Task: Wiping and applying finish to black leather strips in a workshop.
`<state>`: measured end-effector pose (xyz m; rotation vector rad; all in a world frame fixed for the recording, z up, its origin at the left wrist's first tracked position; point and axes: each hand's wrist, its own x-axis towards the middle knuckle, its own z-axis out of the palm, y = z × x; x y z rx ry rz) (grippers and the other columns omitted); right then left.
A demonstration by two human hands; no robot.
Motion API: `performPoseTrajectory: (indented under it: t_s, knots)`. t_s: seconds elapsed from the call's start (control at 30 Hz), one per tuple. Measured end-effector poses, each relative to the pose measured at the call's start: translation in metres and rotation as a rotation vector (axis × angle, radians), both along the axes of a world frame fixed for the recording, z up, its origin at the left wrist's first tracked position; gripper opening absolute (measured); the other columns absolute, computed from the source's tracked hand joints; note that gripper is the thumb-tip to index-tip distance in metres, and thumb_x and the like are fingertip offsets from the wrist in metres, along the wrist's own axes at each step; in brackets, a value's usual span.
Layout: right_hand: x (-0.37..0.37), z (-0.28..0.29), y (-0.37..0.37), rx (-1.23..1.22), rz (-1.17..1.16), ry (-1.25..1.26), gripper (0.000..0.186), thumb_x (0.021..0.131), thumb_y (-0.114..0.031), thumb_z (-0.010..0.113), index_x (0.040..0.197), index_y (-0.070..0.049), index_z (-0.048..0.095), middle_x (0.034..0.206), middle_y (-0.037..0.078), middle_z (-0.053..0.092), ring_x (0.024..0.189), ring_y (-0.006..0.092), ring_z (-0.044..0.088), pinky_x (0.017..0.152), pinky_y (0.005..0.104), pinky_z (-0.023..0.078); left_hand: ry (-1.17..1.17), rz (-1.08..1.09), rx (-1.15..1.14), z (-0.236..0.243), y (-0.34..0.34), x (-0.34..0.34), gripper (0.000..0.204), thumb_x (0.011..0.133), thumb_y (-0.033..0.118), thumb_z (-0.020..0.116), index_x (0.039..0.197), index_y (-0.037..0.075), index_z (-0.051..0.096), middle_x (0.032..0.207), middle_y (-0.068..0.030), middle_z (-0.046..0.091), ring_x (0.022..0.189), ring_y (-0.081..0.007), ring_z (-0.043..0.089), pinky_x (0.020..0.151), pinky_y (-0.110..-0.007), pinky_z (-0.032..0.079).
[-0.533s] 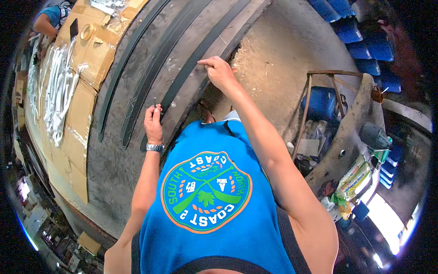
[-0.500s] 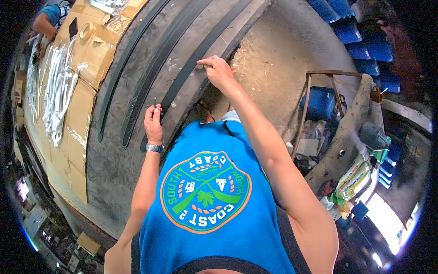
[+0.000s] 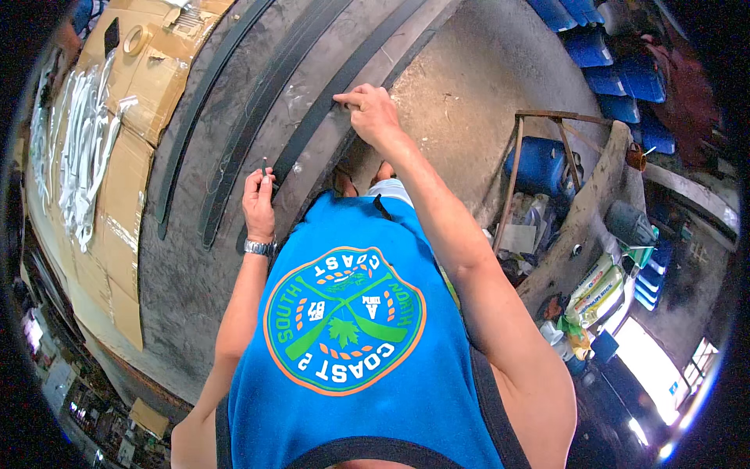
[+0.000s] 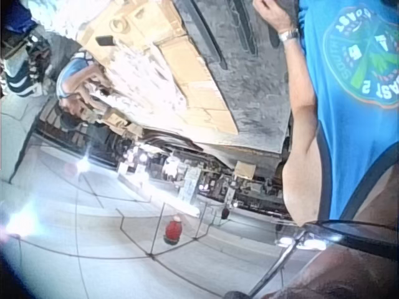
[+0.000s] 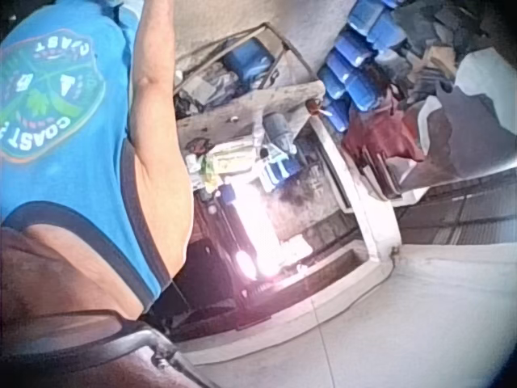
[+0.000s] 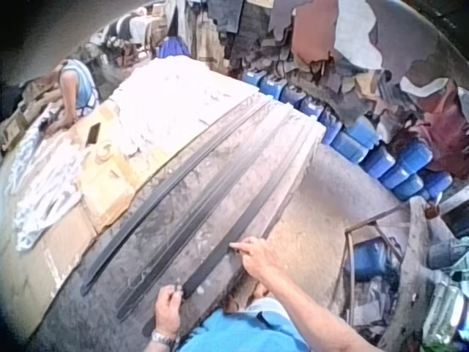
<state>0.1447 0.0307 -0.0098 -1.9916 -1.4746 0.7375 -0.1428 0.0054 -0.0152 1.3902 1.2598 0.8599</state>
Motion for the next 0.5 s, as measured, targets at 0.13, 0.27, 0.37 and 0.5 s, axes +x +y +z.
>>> performPoseTrajectory:
  t_s: [0.13,0.27,0.37,0.5]
  knots:
    - [-0.005,0.004,-0.004,-0.025,0.054,-0.115,0.037,0.077,-0.006,0.053,0.102,-0.027,0.071,0.101,0.001,0.061,0.099,0.0251,0.053,0.088,0.0369,0.042,0.004,0.022,0.027,0.002,-0.001,0.002,0.015,0.092,0.011,0.052,0.091,-0.002,0.059,0.105,-0.0113,0.059,0.103,-0.0221,0.054,0.091,-0.033,0.042]
    - [-0.011,0.002,-0.009,0.112,0.078,-0.206,0.035,0.081,-0.005,0.050,0.102,-0.024,0.072,0.092,0.002,0.061,0.090,0.0245,0.056,0.080,0.0366,0.046,-0.031,0.029,0.012,0.002,-0.001,-0.001,0.014,0.092,0.011,0.052,0.092,-0.002,0.059,0.106,-0.0116,0.058,0.104,-0.0207,0.053,0.091,-0.032,0.042]
    - [0.001,-0.001,-0.001,0.047,-0.013,-0.078,0.038,0.078,-0.006,0.052,0.101,-0.029,0.071,0.098,0.000,0.061,0.097,0.0243,0.055,0.084,0.0390,0.042,-0.032,0.027,0.016,0.003,0.000,0.000,0.014,0.092,0.010,0.052,0.092,-0.002,0.059,0.106,-0.0116,0.058,0.104,-0.0204,0.053,0.091,-0.032,0.042]
    - [0.005,-0.005,0.001,0.036,-0.031,-0.066,0.037,0.078,-0.007,0.052,0.101,-0.030,0.071,0.098,-0.001,0.061,0.097,0.0236,0.055,0.084,0.0396,0.042,-0.033,0.023,0.016,0.002,0.000,0.000,0.014,0.093,0.010,0.052,0.092,-0.002,0.059,0.106,-0.0114,0.057,0.104,-0.0201,0.054,0.091,-0.031,0.042]
